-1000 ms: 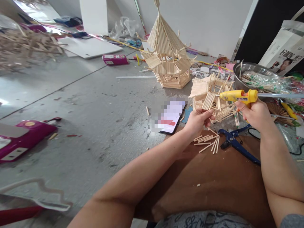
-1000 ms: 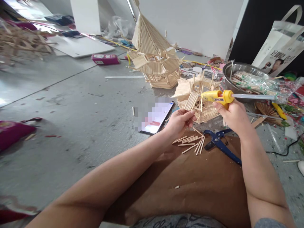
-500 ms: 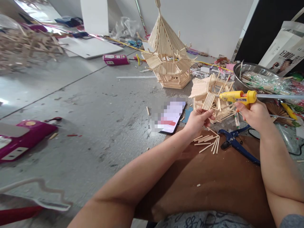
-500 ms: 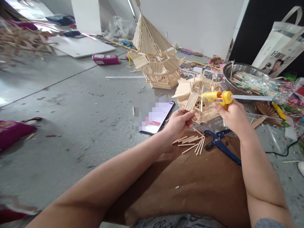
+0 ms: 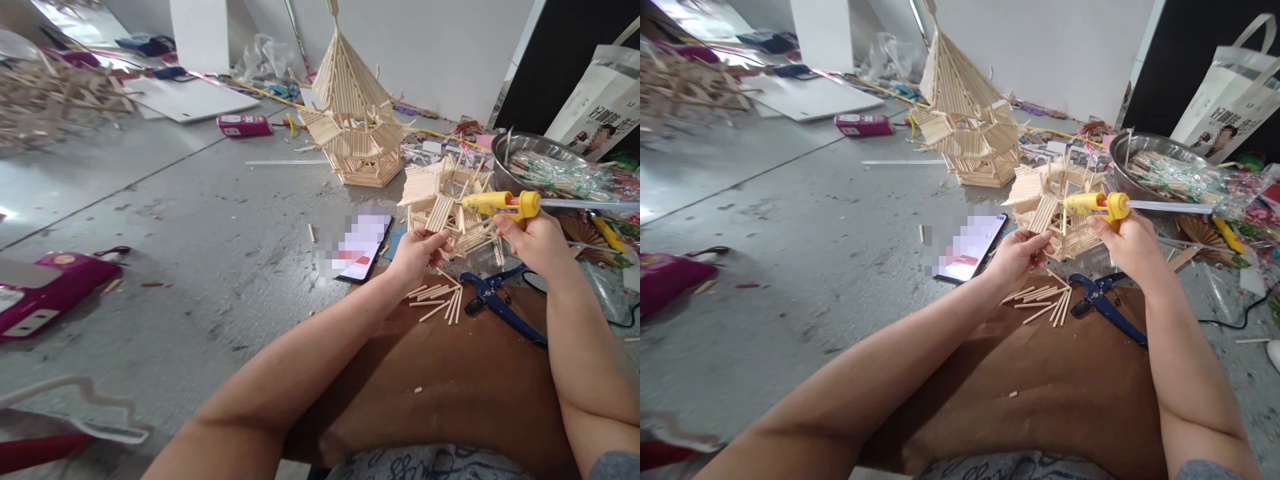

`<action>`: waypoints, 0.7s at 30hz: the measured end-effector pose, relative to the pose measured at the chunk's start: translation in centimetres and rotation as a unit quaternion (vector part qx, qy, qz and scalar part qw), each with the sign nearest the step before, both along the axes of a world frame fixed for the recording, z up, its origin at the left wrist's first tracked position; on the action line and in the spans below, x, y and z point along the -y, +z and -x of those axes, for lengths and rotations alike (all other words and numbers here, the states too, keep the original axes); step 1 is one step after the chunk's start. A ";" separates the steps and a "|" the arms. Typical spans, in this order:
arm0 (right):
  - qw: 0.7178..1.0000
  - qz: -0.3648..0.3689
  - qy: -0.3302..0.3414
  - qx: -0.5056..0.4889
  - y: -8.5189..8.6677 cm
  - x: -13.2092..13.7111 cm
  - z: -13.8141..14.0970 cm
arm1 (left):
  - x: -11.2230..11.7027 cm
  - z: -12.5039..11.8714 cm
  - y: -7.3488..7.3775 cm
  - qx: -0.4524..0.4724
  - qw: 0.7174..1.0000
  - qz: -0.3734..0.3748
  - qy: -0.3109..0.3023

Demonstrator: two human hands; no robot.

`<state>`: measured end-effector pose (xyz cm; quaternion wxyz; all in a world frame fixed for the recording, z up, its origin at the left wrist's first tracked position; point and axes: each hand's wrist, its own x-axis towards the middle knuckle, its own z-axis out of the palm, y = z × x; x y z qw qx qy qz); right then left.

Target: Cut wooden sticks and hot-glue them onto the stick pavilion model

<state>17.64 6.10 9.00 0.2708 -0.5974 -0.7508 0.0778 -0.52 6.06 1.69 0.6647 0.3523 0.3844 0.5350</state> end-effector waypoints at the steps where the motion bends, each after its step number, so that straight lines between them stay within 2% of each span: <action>1: 1.000 0.001 -0.003 -0.004 0.0 0.0 0.0 | 0.0 0.0 0.0 0.001 1.000 0.000 0.000; 10: 1.000 0.003 0.015 -0.018 0.0 0.2 0.0 | 0.0 0.0 -0.1 -0.012 1.000 -0.010 0.009; 21: 1.000 0.004 -0.002 -0.026 0.1 0.1 -0.2 | 0.0 0.1 -0.2 -0.025 1.000 -0.007 0.011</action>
